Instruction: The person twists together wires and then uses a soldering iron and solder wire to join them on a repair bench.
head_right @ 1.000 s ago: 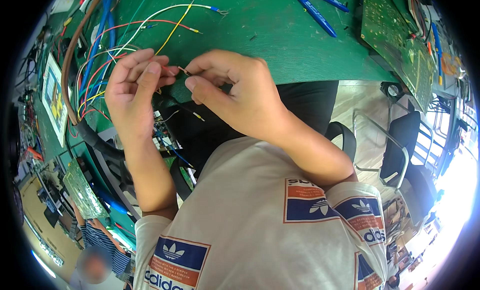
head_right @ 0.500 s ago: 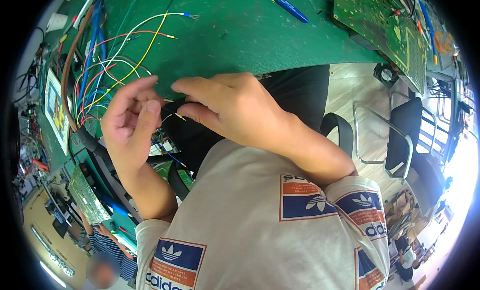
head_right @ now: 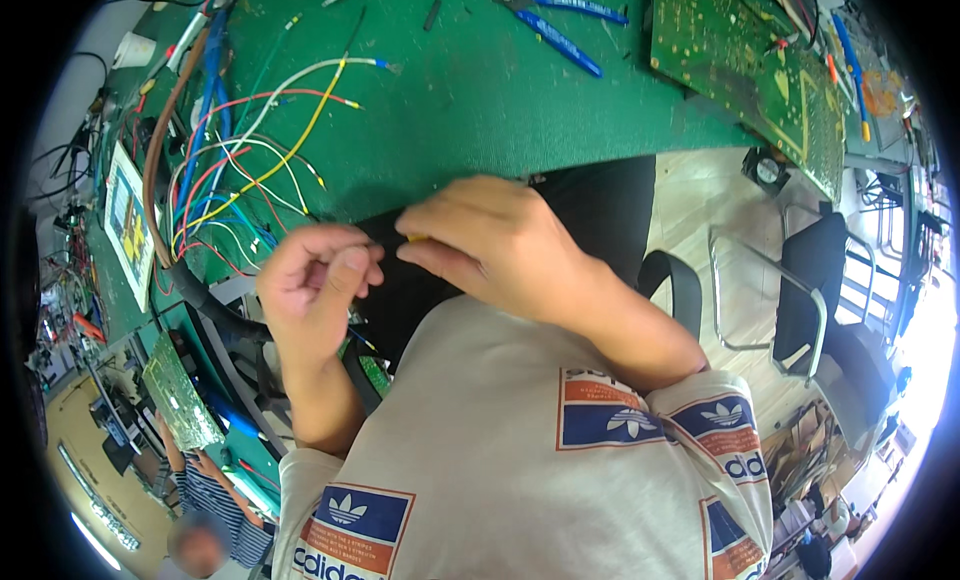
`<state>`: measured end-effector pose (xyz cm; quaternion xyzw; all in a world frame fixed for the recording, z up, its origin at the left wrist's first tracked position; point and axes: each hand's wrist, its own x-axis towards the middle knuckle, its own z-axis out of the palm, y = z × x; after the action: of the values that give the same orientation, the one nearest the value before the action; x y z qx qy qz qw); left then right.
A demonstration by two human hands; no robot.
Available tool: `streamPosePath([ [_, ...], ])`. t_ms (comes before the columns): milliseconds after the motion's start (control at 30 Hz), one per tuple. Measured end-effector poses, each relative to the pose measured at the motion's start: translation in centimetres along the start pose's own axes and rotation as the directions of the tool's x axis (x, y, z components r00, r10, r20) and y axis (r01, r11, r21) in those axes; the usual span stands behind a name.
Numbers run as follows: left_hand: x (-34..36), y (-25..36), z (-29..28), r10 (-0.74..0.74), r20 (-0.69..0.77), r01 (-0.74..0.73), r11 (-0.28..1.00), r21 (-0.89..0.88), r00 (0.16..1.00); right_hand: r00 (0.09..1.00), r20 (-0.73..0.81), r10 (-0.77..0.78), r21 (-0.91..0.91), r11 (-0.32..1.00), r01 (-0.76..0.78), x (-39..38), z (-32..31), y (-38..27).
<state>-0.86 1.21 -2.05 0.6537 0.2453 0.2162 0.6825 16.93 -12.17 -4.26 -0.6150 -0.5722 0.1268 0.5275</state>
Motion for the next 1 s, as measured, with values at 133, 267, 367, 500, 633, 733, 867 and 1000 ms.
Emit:
streamPosePath([
  [133,-0.7,-1.1,0.9,0.095,-0.011,-0.094,0.991,0.1,0.995,1.0,-0.023,0.003,0.027,1.0,-0.002,-0.8,0.0,-0.1],
  [267,-1.3,-2.3,2.3,0.161,-0.057,-0.16,0.987,0.016,0.985,0.999,-0.029,-0.02,0.081,0.997,0.022,-1.5,-0.3,0.3],
  [367,-1.9,-2.3,2.8,0.108,-0.065,-0.114,0.988,-0.102,0.992,0.998,-0.059,-0.019,0.093,0.995,0.024,-1.7,-0.2,0.3],
  [500,-1.7,-2.8,2.8,0.104,-0.031,-0.107,0.986,-0.129,0.994,0.998,-0.016,0.064,0.104,0.993,-0.062,-1.9,-0.9,0.1],
  [633,-1.1,-2.5,2.7,0.118,0.013,-0.116,0.988,-0.103,0.993,0.993,-0.043,0.107,0.068,0.992,-0.104,-1.6,-1.5,-0.2],
  [733,1.1,-1.7,3.1,0.102,0.071,-0.103,0.995,-0.001,0.992,0.973,-0.069,0.221,0.05,0.975,-0.218,-1.5,-2.6,-0.2],
  [867,5.3,0.0,3.5,0.056,0.205,-0.117,0.947,0.301,0.977,0.92,-0.152,0.362,0.101,0.931,-0.35,-2.2,-3.9,1.0],
  [1000,11.4,1.1,4.4,0.229,0.185,-0.294,0.745,0.598,0.956,0.847,-0.277,0.454,0.216,0.888,-0.406,-2.8,-5.2,2.1],
])
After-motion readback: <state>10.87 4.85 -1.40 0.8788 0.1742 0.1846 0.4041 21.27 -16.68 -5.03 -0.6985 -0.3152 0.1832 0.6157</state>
